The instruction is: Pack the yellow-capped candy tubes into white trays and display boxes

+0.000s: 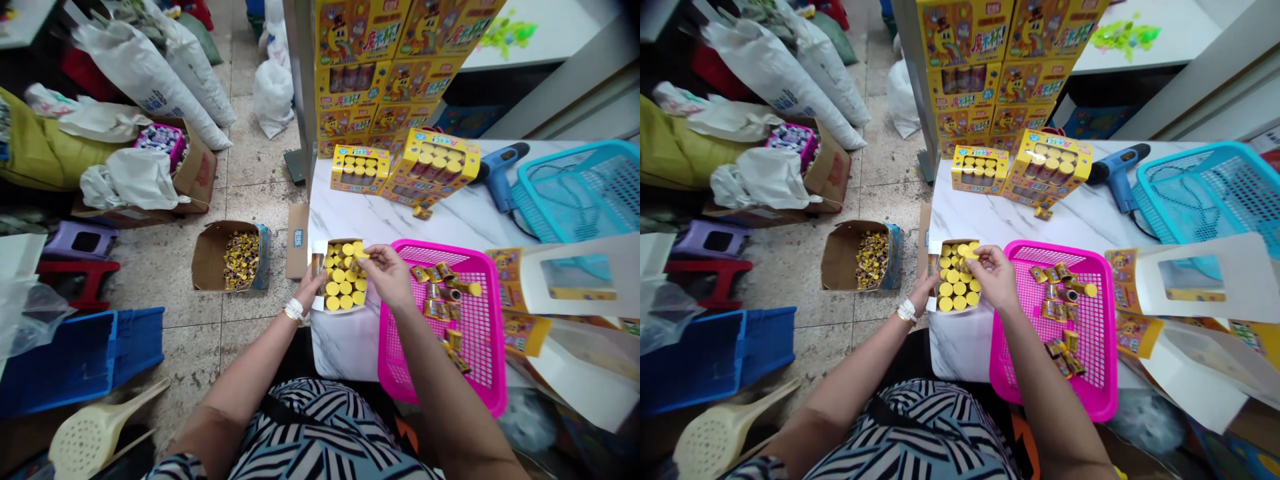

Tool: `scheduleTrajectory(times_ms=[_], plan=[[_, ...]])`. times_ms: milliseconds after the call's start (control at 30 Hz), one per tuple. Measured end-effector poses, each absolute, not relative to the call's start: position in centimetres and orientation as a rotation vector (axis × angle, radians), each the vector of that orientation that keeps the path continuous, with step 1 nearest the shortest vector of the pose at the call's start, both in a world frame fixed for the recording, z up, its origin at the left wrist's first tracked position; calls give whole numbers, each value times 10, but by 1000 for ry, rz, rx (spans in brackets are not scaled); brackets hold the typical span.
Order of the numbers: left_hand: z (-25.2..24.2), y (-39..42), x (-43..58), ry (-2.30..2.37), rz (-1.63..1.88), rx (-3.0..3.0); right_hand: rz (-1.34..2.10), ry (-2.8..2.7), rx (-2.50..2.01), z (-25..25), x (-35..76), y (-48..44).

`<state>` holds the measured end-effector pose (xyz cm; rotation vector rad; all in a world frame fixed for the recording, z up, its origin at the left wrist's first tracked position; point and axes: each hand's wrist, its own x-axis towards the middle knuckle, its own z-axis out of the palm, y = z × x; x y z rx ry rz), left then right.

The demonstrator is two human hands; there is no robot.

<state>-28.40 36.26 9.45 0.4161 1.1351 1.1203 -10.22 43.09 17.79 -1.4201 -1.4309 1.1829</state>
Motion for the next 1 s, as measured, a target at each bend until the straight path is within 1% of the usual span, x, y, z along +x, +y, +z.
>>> scheduleTrajectory(times_ms=[67, 133, 233, 333, 400, 500, 567, 633, 700, 800, 867, 933, 1000], plan=[[95, 363, -284, 1125, 1122, 407, 917, -1544, -1498, 170, -121, 426], [96, 363, -284, 1125, 1132, 403, 721, -1714, -1507, 164, -136, 420], [94, 363, -285, 1131, 1148, 398, 613, -1919, -1388, 160, -144, 412], [92, 363, -286, 1120, 1142, 378, 529, -1846, -1378, 158, -115, 411], [91, 363, -287, 1115, 1137, 371, 398, -1779, -1550, 152, -75, 412], [91, 363, -287, 1095, 1141, 363, 126, -1913, -2047, 135, -6, 411], [92, 363, -287, 1083, 1147, 365, 48, -2036, -2351, 121, 28, 407], [93, 363, -287, 1089, 1146, 361, 105, -2143, -2436, 110, 42, 400], [95, 363, -287, 1108, 1135, 349, 297, -2116, -2327, 106, 39, 395], [97, 364, -286, 1135, 1124, 336, 715, -1674, -2036, 115, 10, 397], [98, 364, -285, 1140, 1121, 334, 899, -1344, -1797, 129, -14, 405], [99, 365, -285, 1134, 1117, 330, 964, -1182, -1615, 145, -37, 415], [99, 365, -285, 1124, 1116, 332, 962, -1226, -1549, 158, -52, 426]])
